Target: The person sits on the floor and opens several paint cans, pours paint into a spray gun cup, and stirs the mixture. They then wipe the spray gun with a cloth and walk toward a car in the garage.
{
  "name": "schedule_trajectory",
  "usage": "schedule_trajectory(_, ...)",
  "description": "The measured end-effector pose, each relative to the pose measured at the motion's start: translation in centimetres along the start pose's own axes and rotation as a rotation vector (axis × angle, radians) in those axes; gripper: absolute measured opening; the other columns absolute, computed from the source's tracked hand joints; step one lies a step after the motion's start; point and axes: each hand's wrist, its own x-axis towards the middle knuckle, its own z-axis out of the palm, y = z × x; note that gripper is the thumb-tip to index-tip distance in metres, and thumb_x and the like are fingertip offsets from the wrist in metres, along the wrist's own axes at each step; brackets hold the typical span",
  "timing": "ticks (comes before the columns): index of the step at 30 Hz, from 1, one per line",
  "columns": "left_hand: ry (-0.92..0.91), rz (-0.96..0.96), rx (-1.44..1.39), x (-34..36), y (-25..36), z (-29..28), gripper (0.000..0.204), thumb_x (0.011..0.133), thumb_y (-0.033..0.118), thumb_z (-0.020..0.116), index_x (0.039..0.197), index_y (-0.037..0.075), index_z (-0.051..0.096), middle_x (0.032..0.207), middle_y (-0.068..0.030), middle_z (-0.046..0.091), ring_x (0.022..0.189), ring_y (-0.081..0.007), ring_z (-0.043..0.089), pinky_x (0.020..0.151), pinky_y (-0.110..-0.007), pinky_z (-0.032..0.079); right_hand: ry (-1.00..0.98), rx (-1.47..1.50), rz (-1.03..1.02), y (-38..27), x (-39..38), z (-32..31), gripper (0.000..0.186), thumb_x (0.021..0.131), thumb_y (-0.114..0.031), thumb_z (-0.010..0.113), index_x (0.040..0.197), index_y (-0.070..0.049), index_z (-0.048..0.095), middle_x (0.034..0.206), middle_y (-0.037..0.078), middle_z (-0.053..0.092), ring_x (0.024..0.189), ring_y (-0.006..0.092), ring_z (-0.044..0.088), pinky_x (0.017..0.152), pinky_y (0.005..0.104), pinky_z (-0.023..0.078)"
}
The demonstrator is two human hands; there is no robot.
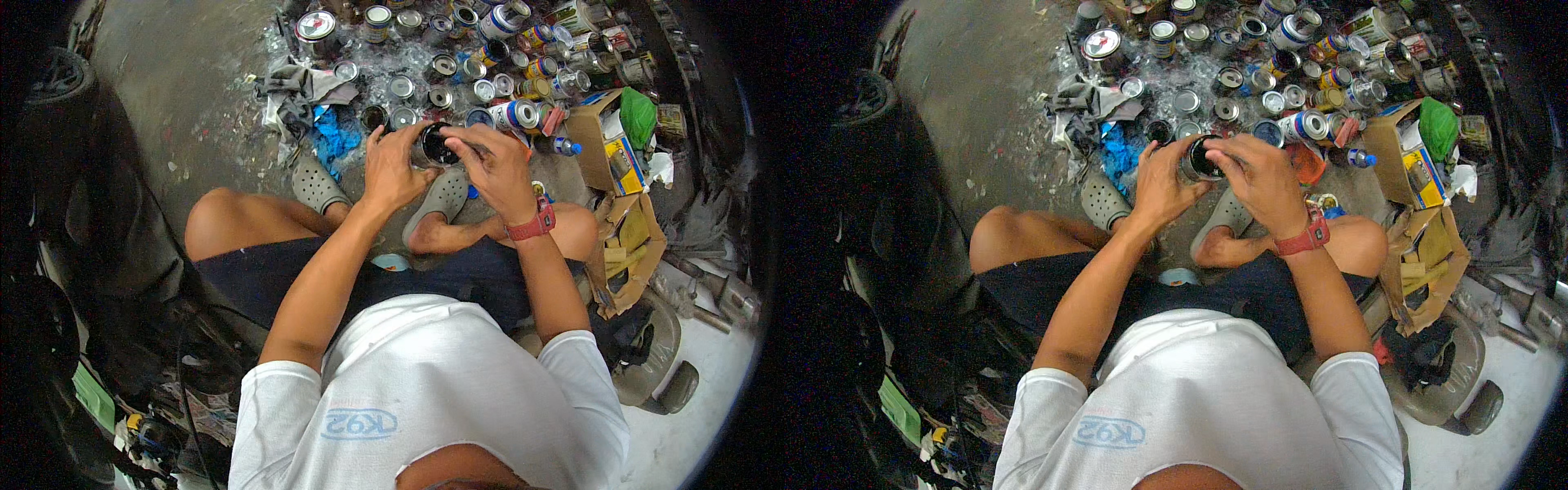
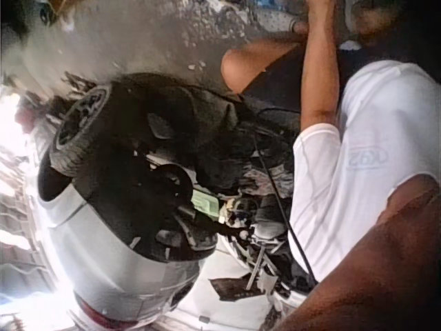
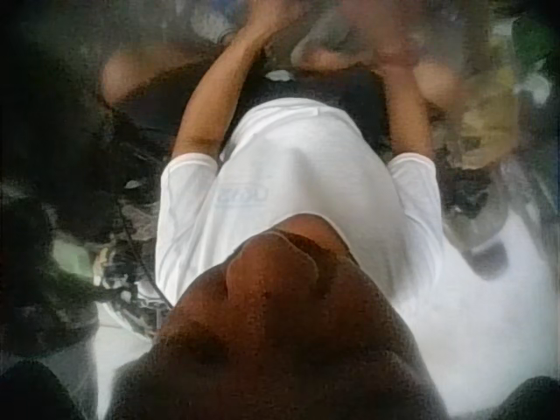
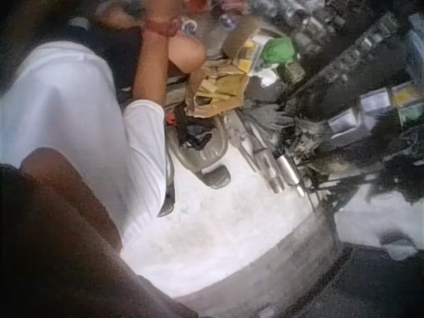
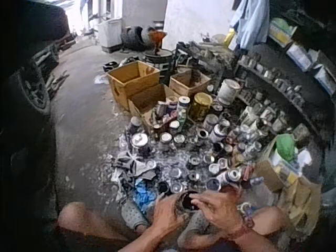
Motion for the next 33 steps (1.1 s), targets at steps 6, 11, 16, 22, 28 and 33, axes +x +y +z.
schedule_trajectory(6,-0.059,-0.021,0.030,-0.7,-0.4,-0.4,0.081,0.067,0.034,0.092,0.140,0.017,0.060,0.127,-0.0099,0.072,0.124,-0.0296,0.065,0.118,-0.055,0.031,-0.037,-0.099,0.131,0.0,-0.3,-0.5,0.019,0.099,-0.018,0.070,0.105,-0.002,0.077,0.099,0.018,0.076,0.086,0.0308,0.074,0.074,0.0380,0.056)
schedule_trajectory(11,-0.018,-0.026,0.048,-0.9,-0.5,-0.1,0.081,0.067,0.032,0.091,0.140,0.017,0.060,0.125,-0.0098,0.073,0.122,-0.0292,0.066,0.119,-0.055,0.031,-0.104,0.046,0.119,-1.2,-0.5,0.0,0.020,0.099,-0.018,0.071,0.106,-0.001,0.078,0.101,0.016,0.078,0.086,0.0268,0.076,0.078,0.0360,0.057)
schedule_trajectory(16,-0.034,-0.030,0.009,-0.8,-0.4,-0.1,0.081,0.067,0.032,0.090,0.141,0.018,0.060,0.126,-0.0112,0.073,0.123,-0.0297,0.066,0.120,-0.056,0.030,0.037,0.050,0.063,-0.7,-0.4,0.2,0.024,0.099,-0.023,0.071,0.107,-0.001,0.078,0.096,0.014,0.079,0.088,0.0247,0.076,0.077,0.0346,0.058)
schedule_trajectory(22,-0.053,-0.030,0.006,-0.8,-0.1,-0.3,0.081,0.067,0.032,0.090,0.141,0.018,0.059,0.127,-0.0110,0.072,0.124,-0.0300,0.065,0.120,-0.056,0.030,-0.132,-0.287,0.151,-1.0,-0.2,-1.1,0.025,0.098,-0.025,0.072,0.108,-0.003,0.078,0.093,0.015,0.078,0.086,0.0268,0.076,0.076,0.0357,0.057)
schedule_trajectory(28,-0.045,-0.060,0.020,-1.1,-0.3,-0.2,0.082,0.067,0.031,0.092,0.141,0.018,0.060,0.129,-0.0097,0.072,0.124,-0.0289,0.065,0.120,-0.056,0.030,-0.212,-0.023,0.162,-1.0,-0.1,-0.5,0.025,0.099,-0.026,0.071,0.107,-0.004,0.078,0.092,0.016,0.077,0.083,0.0305,0.075,0.077,0.0400,0.057)
schedule_trajectory(33,-0.023,-0.060,0.002,-0.9,0.0,0.0,0.081,0.067,0.032,0.092,0.140,0.017,0.061,0.128,-0.0093,0.072,0.123,-0.0283,0.066,0.120,-0.055,0.029,-0.022,0.044,0.074,-0.7,0.0,0.0,0.023,0.098,-0.023,0.071,0.105,-0.004,0.079,0.093,0.017,0.077,0.085,0.0309,0.075,0.077,0.0385,0.056)
